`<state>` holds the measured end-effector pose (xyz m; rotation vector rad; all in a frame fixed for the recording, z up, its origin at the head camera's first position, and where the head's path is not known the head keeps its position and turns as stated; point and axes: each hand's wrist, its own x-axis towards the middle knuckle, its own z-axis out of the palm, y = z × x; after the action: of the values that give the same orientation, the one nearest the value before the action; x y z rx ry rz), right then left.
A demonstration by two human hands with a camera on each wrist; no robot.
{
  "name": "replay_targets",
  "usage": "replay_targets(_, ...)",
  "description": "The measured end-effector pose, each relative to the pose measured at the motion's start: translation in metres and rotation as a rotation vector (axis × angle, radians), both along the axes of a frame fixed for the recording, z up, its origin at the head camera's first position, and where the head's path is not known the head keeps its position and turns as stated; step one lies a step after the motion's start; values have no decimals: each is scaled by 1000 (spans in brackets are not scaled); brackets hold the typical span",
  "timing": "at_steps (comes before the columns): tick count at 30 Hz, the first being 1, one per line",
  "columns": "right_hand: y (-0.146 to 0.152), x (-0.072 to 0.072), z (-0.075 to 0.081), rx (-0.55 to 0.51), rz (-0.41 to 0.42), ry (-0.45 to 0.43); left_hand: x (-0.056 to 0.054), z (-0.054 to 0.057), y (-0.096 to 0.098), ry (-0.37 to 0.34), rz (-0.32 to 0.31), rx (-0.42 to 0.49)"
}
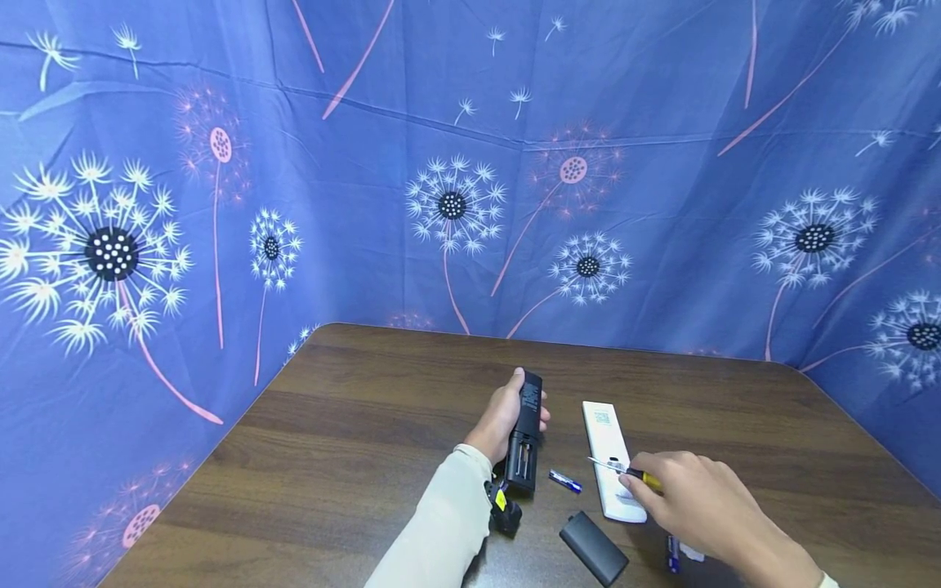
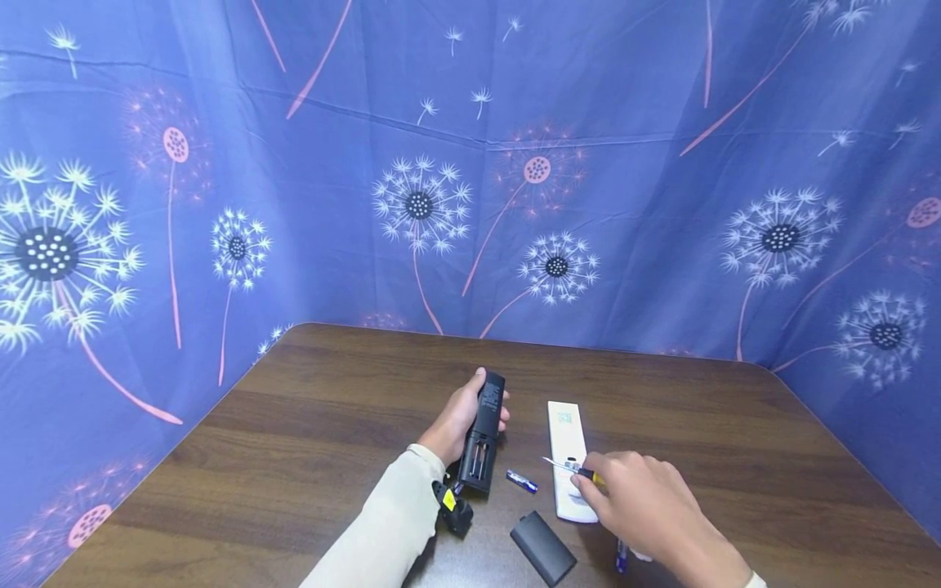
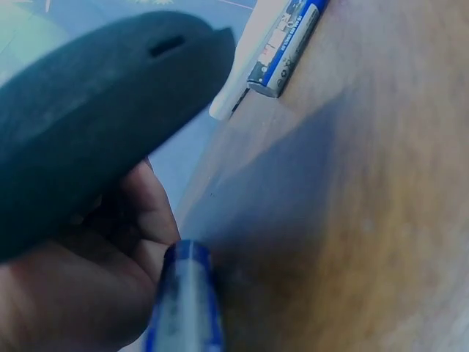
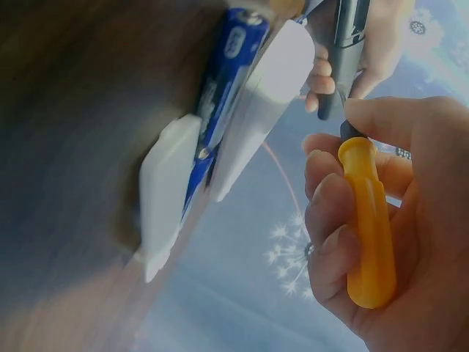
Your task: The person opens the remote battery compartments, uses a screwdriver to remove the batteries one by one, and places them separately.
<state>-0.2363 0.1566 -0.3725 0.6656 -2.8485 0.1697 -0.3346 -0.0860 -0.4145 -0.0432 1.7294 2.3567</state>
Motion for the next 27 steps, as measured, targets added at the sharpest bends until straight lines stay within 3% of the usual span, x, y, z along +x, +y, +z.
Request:
replay_targets(18, 42, -9, 1, 3, -100, -96, 0, -3, 0, -4, 6, 3)
replay_targets(27, 55, -12, -4, -9, -103, -18, 0, -2, 1, 1, 15, -6)
